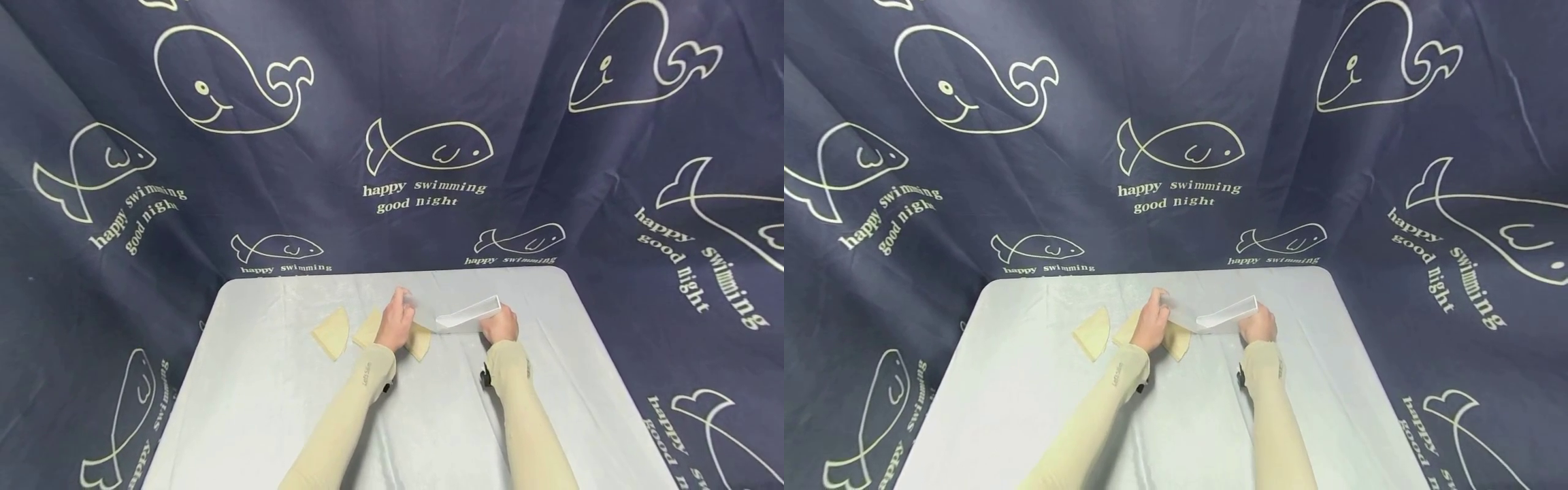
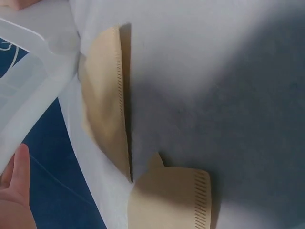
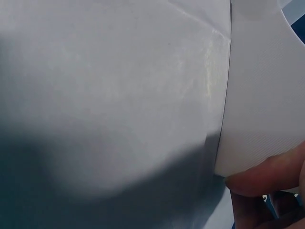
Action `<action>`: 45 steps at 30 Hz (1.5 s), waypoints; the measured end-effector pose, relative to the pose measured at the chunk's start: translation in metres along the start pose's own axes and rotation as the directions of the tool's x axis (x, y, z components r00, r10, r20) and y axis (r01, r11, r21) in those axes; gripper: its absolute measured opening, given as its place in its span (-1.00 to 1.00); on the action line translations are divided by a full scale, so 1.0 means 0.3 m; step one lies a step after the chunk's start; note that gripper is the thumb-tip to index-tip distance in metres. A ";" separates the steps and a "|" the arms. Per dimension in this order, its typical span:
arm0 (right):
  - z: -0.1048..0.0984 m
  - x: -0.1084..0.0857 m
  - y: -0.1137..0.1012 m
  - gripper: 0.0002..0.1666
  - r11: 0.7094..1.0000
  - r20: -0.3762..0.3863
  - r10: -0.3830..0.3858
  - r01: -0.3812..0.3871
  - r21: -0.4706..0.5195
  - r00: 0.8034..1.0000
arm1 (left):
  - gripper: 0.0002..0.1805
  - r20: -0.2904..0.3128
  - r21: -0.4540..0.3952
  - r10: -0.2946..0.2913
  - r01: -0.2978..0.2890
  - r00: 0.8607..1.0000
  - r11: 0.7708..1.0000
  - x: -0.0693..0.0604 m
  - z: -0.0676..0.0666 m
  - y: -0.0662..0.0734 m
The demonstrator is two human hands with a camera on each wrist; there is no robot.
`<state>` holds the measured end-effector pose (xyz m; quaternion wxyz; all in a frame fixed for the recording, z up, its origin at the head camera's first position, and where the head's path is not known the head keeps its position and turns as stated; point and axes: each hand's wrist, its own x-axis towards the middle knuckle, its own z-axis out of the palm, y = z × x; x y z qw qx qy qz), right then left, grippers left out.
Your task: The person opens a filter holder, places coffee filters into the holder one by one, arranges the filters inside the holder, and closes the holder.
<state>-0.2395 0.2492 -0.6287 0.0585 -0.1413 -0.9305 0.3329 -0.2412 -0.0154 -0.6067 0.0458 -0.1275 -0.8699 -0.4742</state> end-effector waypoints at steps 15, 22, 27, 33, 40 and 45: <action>-0.011 0.046 0.003 -0.66 0.999 -0.029 -0.021 0.020 -0.030 0.999 | -0.51 -0.049 0.008 -0.042 0.042 0.998 0.999 -0.035 -0.238 -0.153; -0.027 0.058 -0.001 -0.66 0.999 -0.035 -0.030 0.030 -0.022 0.999 | -0.53 -0.180 0.353 -0.087 0.147 0.980 0.924 -0.084 -0.413 -0.319; -0.035 0.059 0.009 -0.67 1.000 -0.047 -0.013 0.012 -0.020 0.999 | -0.47 -0.235 0.302 -0.251 0.316 0.939 0.900 -0.121 -0.479 -0.373; -0.015 0.052 0.022 -0.68 0.999 -0.057 -0.037 0.037 -0.004 0.998 | -0.36 -0.230 0.298 -0.333 0.392 0.915 0.871 -0.171 -0.478 -0.400; 0.006 0.011 0.018 -0.67 1.000 -0.016 -0.018 0.017 -0.011 1.000 | -0.35 -0.260 0.380 -0.302 0.384 0.917 0.841 -0.236 -0.434 -0.427; 0.013 0.005 0.012 -0.66 1.000 -0.016 -0.020 0.020 -0.007 1.000 | -0.43 -0.309 0.317 -0.291 0.387 0.905 0.866 -0.244 -0.421 -0.432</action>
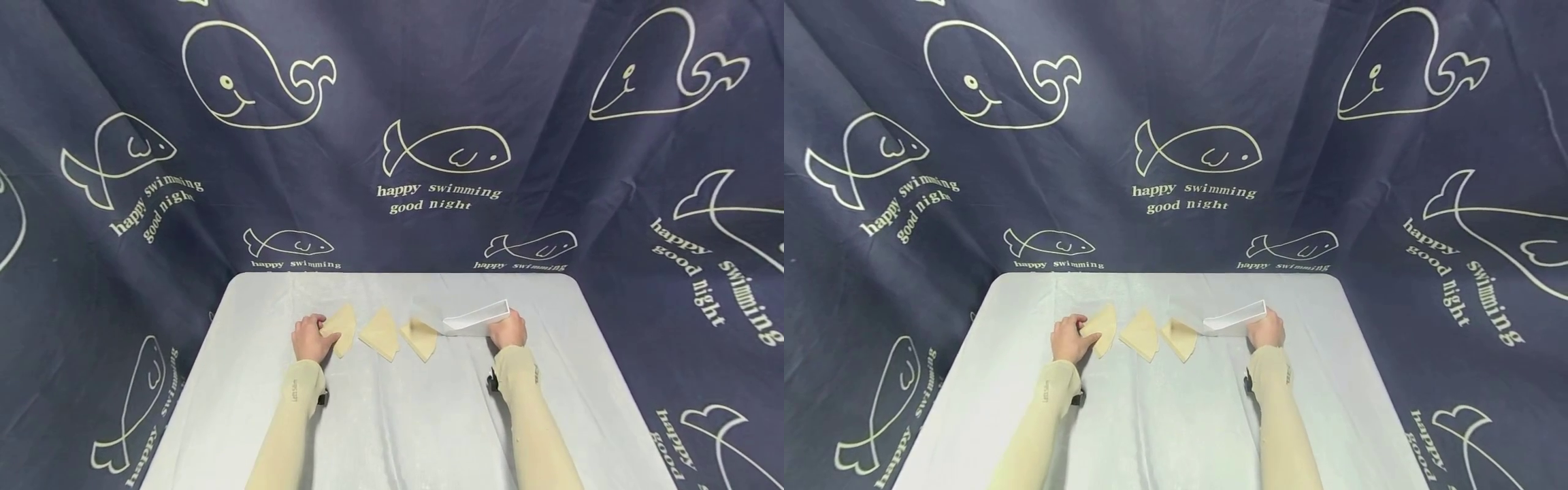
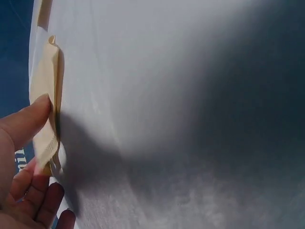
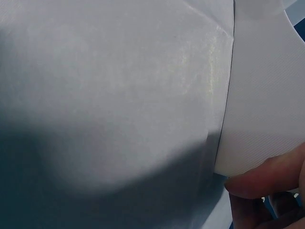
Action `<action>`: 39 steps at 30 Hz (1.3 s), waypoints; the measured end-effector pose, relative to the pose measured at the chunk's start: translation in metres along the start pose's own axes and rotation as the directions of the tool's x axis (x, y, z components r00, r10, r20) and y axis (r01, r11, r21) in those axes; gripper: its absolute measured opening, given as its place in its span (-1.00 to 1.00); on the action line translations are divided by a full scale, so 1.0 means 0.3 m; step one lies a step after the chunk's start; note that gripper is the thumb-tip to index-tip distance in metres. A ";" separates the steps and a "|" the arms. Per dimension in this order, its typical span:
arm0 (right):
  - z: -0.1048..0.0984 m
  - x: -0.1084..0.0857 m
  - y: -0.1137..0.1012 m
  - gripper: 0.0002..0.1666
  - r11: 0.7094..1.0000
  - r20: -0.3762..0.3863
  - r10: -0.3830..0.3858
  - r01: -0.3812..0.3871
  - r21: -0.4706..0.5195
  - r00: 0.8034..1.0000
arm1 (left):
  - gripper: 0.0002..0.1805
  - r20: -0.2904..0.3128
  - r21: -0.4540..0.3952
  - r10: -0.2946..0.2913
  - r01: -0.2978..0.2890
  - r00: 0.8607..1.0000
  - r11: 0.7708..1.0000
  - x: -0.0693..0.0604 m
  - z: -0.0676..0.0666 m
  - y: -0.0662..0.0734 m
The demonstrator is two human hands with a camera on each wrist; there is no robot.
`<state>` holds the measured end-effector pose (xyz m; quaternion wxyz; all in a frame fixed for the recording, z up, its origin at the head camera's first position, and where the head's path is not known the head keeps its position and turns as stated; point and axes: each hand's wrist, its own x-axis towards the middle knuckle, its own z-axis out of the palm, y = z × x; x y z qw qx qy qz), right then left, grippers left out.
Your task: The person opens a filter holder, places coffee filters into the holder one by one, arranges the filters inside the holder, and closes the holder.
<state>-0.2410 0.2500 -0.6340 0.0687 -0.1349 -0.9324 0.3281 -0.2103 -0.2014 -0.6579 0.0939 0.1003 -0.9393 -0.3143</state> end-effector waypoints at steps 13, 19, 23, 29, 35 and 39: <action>-0.004 0.027 -0.016 -0.66 0.999 -0.018 -0.020 0.020 0.025 1.000 | -0.78 0.005 -0.171 -0.014 0.015 1.000 0.985 0.005 -0.009 0.018; -0.016 0.023 -0.011 -0.67 0.999 -0.019 -0.037 0.037 0.008 0.999 | -0.79 -0.039 -0.280 -0.005 -0.006 0.999 0.960 -0.012 -0.049 0.065; -0.024 0.014 0.001 -0.68 1.000 -0.013 -0.022 0.022 -0.012 1.000 | -0.82 -0.044 -0.385 -0.016 -0.003 0.999 0.923 -0.035 -0.084 0.116; -0.018 0.014 0.001 -0.69 1.000 -0.011 -0.021 0.021 -0.002 1.000 | -0.84 -0.090 -0.495 0.025 -0.067 0.996 0.866 -0.027 -0.145 0.219; -0.003 0.007 -0.004 -0.69 1.000 0.006 -0.006 0.006 0.021 1.000 | -0.84 -0.091 -0.561 0.067 -0.107 0.994 0.821 -0.041 -0.190 0.316; 0.010 0.003 -0.002 -0.69 1.000 -0.004 -0.011 0.011 0.028 1.000 | -0.84 -0.080 -0.575 0.075 -0.107 0.994 0.811 -0.053 -0.193 0.344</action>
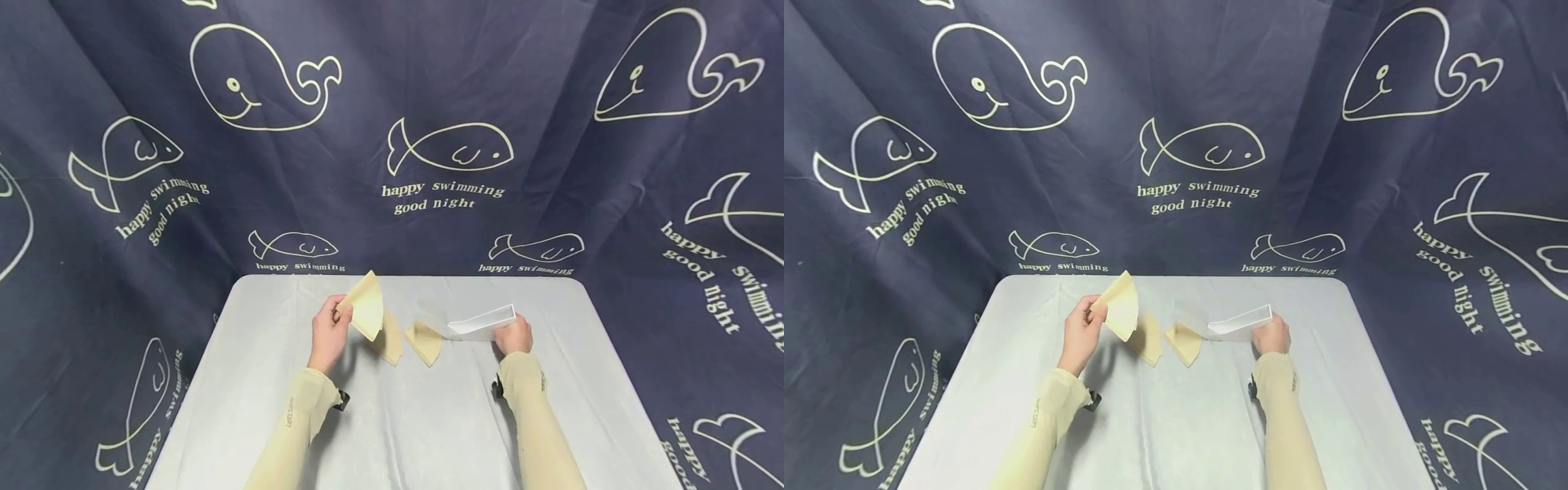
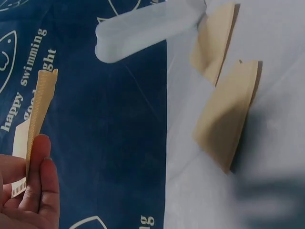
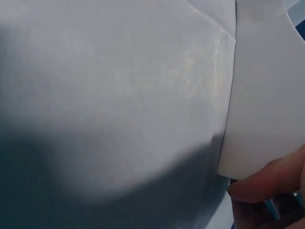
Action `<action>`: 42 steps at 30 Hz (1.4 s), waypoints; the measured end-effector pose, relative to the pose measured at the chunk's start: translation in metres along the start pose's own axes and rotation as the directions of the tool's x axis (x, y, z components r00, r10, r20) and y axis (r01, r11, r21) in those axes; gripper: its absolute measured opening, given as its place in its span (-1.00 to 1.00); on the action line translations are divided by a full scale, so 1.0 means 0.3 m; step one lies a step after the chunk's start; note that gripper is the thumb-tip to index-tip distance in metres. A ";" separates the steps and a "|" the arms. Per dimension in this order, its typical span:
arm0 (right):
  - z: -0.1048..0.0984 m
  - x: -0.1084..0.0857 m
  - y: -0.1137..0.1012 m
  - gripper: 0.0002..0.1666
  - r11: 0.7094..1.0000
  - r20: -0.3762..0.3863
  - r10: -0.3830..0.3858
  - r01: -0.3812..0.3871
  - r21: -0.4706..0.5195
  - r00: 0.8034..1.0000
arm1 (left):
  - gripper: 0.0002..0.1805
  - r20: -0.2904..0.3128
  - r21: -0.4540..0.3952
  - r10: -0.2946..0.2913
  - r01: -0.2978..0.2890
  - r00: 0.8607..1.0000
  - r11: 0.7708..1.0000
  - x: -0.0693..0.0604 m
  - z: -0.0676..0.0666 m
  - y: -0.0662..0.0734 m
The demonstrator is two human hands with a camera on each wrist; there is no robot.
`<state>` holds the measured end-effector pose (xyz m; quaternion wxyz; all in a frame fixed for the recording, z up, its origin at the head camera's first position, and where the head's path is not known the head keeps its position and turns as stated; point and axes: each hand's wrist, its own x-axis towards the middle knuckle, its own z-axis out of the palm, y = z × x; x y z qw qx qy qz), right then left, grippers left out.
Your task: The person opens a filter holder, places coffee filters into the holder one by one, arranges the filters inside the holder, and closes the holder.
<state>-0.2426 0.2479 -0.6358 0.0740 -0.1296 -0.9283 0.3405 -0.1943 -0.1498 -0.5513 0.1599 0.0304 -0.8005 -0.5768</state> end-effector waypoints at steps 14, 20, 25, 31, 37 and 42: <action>0.017 -0.020 -0.001 -0.35 0.997 0.049 -0.016 0.012 0.078 0.999 | -0.85 0.011 -0.054 0.012 -0.011 1.000 0.998 -0.018 0.010 0.018; -0.023 -0.033 -0.007 -0.08 0.967 -0.060 0.068 -0.051 0.249 0.996 | -0.80 0.022 -0.064 -0.008 0.010 1.000 0.998 -0.014 0.013 0.028; -0.116 -0.009 -0.103 -0.33 0.893 -0.402 0.153 0.048 0.447 0.903 | -0.80 0.022 -0.072 -0.011 0.013 1.000 0.997 -0.015 0.014 0.051; -0.245 -0.023 -0.362 -0.72 0.778 -0.413 -0.072 0.311 0.547 0.908 | -0.81 0.074 -0.122 0.057 -0.048 0.996 0.991 -0.041 0.048 0.107; -0.152 -0.103 -0.515 -0.76 0.722 -0.237 -0.244 0.339 0.604 0.941 | -0.82 0.122 -0.115 0.084 -0.070 0.989 0.991 -0.048 0.093 0.051; -0.006 -0.136 -0.553 -0.65 0.725 0.063 -0.369 0.245 0.644 0.927 | -0.81 0.187 -0.150 0.066 -0.038 0.980 0.988 -0.058 0.121 0.067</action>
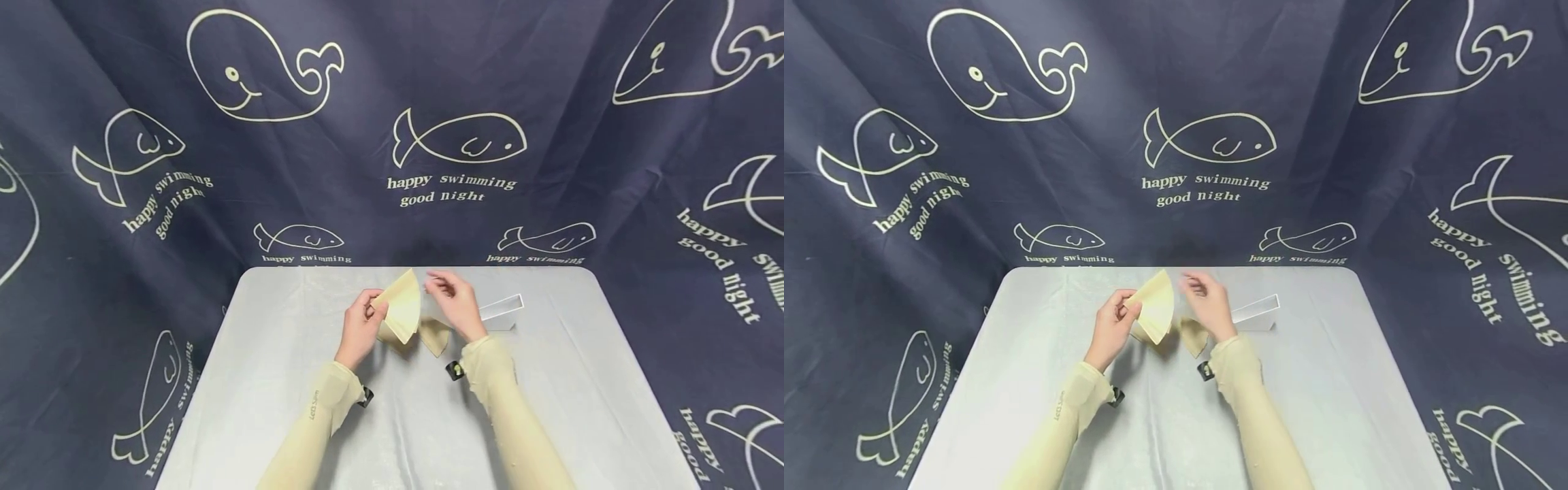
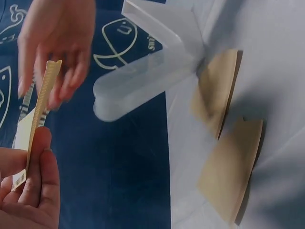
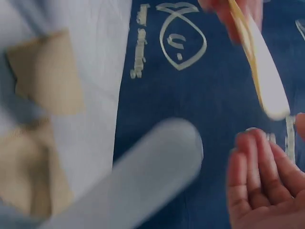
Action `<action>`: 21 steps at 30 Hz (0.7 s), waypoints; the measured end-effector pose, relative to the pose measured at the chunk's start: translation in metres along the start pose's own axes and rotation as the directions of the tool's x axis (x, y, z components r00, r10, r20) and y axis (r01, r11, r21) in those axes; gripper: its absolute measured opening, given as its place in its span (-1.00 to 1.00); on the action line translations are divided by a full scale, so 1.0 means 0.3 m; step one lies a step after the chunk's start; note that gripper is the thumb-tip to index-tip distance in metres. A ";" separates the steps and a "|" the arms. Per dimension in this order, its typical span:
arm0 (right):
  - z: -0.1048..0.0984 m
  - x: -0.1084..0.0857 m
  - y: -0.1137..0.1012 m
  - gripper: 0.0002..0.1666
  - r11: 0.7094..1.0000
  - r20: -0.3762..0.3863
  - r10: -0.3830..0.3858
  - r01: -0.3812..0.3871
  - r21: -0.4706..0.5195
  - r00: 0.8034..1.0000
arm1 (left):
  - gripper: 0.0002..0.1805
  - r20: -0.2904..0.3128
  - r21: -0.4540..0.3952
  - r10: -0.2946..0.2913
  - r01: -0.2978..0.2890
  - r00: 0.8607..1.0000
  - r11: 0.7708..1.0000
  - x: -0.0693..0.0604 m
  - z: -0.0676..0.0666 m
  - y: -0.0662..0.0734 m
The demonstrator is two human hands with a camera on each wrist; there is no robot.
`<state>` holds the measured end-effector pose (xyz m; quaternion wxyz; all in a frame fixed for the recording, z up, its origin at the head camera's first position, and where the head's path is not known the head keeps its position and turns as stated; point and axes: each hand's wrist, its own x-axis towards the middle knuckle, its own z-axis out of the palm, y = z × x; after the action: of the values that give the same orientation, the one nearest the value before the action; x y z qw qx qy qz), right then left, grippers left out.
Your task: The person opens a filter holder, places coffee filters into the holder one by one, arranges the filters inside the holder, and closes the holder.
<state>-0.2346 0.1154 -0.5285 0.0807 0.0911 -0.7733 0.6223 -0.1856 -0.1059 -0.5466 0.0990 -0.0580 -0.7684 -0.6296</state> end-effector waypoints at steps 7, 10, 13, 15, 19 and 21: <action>0.083 -0.023 -0.004 -0.80 1.000 0.011 0.005 -0.005 0.008 1.000 | -0.77 0.050 -0.017 -0.030 0.031 0.998 0.999 -0.010 0.017 0.009; 0.074 -0.029 -0.011 -0.82 1.000 -0.010 0.014 -0.014 0.001 1.000 | -0.73 0.040 -0.045 -0.058 0.060 0.998 0.997 -0.020 0.025 0.006; 0.058 -0.029 -0.021 -0.80 0.999 -0.060 0.034 -0.032 0.042 0.998 | -0.69 0.052 -0.079 -0.072 0.076 0.996 0.994 -0.029 0.029 -0.001; 0.044 -0.026 -0.028 -0.78 0.996 -0.106 0.047 -0.039 0.081 0.993 | -0.68 0.077 -0.101 -0.071 0.079 0.994 0.992 -0.033 0.030 -0.007; 0.013 -0.022 -0.045 -0.79 0.990 -0.182 0.045 -0.019 0.143 0.982 | -0.67 0.123 -0.121 -0.059 0.074 0.991 0.990 -0.037 0.036 -0.019; 0.004 -0.023 -0.052 -0.80 0.985 -0.206 0.041 -0.005 0.173 0.978 | -0.67 0.136 -0.124 -0.056 0.073 0.989 0.990 -0.037 0.043 -0.020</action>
<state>-0.2241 0.1112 -0.5155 0.1461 0.0230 -0.7051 0.6935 -0.1769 -0.0941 -0.5574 0.0234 -0.0807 -0.7327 -0.6753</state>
